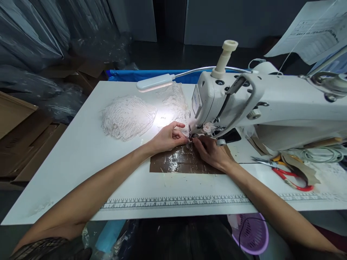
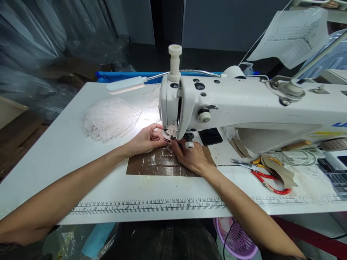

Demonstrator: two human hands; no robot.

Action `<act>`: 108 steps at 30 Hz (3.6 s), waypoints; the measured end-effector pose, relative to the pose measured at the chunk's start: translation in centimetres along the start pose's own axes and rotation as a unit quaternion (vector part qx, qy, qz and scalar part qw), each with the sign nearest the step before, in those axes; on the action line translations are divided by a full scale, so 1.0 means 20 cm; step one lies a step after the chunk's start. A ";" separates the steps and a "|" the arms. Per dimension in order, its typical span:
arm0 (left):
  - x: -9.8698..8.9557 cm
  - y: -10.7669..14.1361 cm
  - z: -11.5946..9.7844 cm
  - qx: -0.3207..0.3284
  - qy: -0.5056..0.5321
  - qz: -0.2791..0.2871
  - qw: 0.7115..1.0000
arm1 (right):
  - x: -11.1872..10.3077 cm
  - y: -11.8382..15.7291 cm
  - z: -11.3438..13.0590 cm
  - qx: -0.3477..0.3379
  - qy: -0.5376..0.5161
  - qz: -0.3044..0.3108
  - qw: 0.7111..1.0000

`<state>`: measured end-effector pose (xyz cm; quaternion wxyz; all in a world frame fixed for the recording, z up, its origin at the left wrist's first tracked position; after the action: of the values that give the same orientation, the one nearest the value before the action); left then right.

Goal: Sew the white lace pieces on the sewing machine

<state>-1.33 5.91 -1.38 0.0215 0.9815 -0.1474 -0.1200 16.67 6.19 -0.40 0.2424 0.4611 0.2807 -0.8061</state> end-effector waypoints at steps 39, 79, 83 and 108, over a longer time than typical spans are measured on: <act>-0.12 0.11 -0.26 0.135 -0.316 -0.176 0.922 | -0.09 0.21 -0.19 -0.066 0.061 -0.188 0.978; 0.08 0.08 -0.11 0.352 -0.451 -0.022 0.820 | 0.00 0.16 0.02 -0.142 -0.041 -0.032 0.989; 0.08 0.08 -0.13 0.360 -0.459 -0.039 0.811 | 0.00 0.16 0.02 -0.137 -0.049 -0.036 0.989; 0.13 0.11 -0.11 0.375 -0.476 -0.048 0.794 | -0.05 0.11 -0.07 -0.063 -0.107 -0.037 0.992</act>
<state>0.95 3.01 0.42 -0.4264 0.7378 -0.1256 -0.5080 19.43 5.62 -0.63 0.2698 0.3454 0.3203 -0.8398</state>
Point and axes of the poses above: each hand's wrist, its own y-axis away from the middle knuckle, its own x-axis out of the palm, z = x × y, the point moved 4 cm from there along -y, towards the middle knuckle, and after that the axes turned 7 degrees about -x, right-handed, at the moved point
